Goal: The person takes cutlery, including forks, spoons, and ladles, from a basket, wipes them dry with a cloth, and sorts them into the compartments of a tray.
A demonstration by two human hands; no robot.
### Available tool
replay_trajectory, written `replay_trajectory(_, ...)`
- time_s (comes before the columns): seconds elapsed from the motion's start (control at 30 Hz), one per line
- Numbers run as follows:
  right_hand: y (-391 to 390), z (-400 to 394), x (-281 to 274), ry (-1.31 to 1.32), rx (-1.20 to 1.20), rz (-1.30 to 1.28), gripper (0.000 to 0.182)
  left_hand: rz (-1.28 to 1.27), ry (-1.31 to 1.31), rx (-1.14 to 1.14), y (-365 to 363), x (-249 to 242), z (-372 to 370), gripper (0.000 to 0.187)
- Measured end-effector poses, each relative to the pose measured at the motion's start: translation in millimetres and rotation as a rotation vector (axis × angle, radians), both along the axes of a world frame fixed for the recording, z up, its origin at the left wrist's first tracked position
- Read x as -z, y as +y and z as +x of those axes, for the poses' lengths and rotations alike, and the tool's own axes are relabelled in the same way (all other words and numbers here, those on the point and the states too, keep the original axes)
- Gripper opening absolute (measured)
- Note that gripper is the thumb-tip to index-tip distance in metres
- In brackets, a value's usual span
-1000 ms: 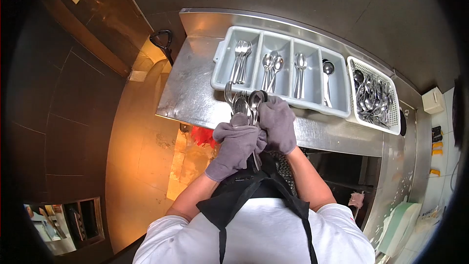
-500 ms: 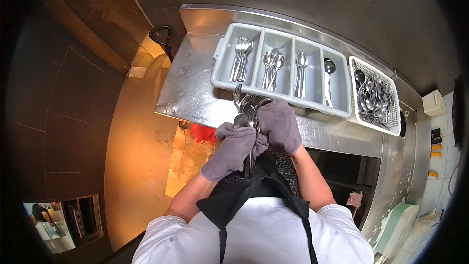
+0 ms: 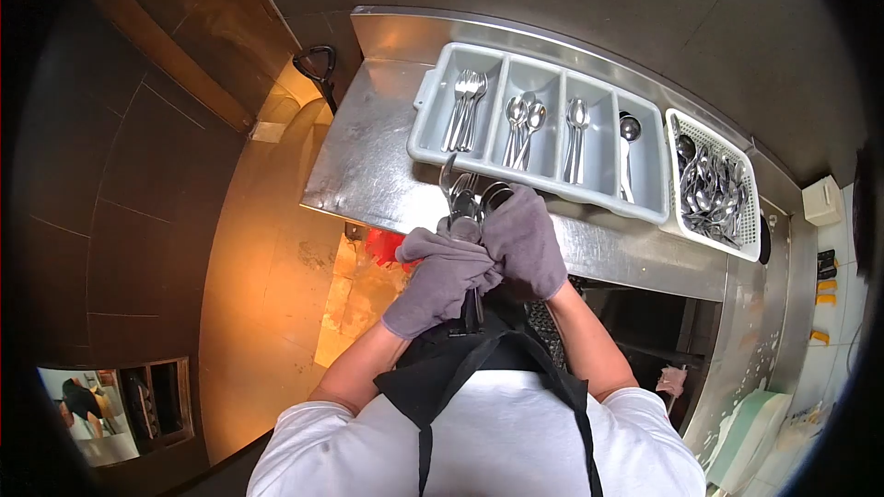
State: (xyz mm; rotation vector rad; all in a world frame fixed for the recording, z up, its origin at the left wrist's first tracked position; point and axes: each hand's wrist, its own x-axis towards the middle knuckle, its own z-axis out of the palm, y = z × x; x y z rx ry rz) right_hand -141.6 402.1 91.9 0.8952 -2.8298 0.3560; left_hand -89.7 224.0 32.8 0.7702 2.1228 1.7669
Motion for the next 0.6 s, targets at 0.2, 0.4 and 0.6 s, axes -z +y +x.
replay_trajectory(0.2,9,4,-3,0.195,0.073,-0.404,0.016,0.445,-0.342,-0.101,15,-13,13,0.020)
replay_trajectory(0.4,12,-8,-4,0.188,0.229,-0.283,0.013,0.073,-0.025,-0.129,19,87,-7,0.023)
replay_trajectory(0.6,26,-14,-18,0.216,0.295,-0.391,0.014,-0.155,0.091,-0.070,11,-18,3,0.015)
